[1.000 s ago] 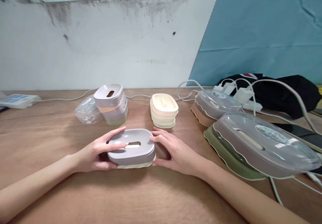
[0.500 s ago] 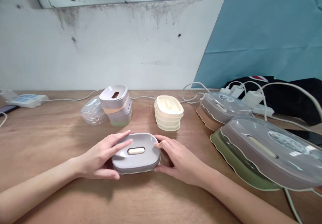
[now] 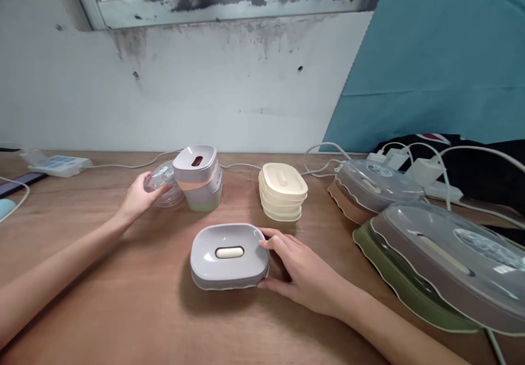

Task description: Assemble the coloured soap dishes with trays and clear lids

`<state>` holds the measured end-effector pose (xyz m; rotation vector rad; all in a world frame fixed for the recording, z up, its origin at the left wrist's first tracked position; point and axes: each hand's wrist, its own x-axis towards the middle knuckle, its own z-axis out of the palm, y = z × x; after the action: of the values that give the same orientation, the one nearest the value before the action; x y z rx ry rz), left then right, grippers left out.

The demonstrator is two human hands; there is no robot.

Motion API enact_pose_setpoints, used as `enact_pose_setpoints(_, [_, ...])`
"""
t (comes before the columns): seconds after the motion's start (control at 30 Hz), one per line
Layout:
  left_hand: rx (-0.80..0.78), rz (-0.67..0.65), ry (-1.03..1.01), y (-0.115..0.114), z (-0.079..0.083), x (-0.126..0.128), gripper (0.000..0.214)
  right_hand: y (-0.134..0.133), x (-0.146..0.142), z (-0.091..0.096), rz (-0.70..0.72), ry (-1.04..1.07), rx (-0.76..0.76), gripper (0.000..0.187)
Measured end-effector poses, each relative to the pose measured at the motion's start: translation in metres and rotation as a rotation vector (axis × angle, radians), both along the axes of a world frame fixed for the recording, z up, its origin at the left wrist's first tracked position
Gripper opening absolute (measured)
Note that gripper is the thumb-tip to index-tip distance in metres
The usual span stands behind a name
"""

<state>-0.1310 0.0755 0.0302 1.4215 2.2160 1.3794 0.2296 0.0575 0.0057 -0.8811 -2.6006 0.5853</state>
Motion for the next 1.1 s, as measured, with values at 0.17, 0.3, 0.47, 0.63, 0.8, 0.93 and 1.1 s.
enact_pose_setpoints(0.17, [0.074, 0.030, -0.081, 0.003, -0.005, -0.002, 0.074, 0.000, 0.000, 0.002, 0.006, -0.014, -0.025, 0.034])
enact_pose_setpoints(0.3, [0.261, -0.010, -0.072, -0.006, 0.003, 0.000, 0.074, 0.000, -0.001, 0.005, 0.027, -0.026, -0.023, 0.036])
enact_pose_setpoints(0.47, [0.522, -0.244, 0.025, -0.036, 0.001, 0.023, 0.090, 0.000, -0.001, 0.005, 0.021, -0.002, -0.041, 0.042])
enact_pose_setpoints(0.63, [0.446, -0.832, 0.239, -0.055, -0.019, 0.055, 0.077, -0.001, -0.001, 0.008, 0.006, 0.005, -0.078, 0.047])
enact_pose_setpoints(0.8, [0.346, -1.016, 0.322, -0.053, -0.025, 0.067, 0.073, -0.002, -0.001, 0.011, 0.009, 0.012, -0.074, 0.048])
enact_pose_setpoints(0.93, [0.314, -1.033, 0.322, -0.051, -0.024, 0.065, 0.072, -0.002, -0.001, 0.010, 0.012, 0.021, -0.090, 0.054])
enact_pose_setpoints(1.1, [0.323, -1.042, 0.306, -0.053, -0.023, 0.066, 0.071, -0.001, -0.001, 0.007, -0.019, 0.013, -0.115, 0.089])
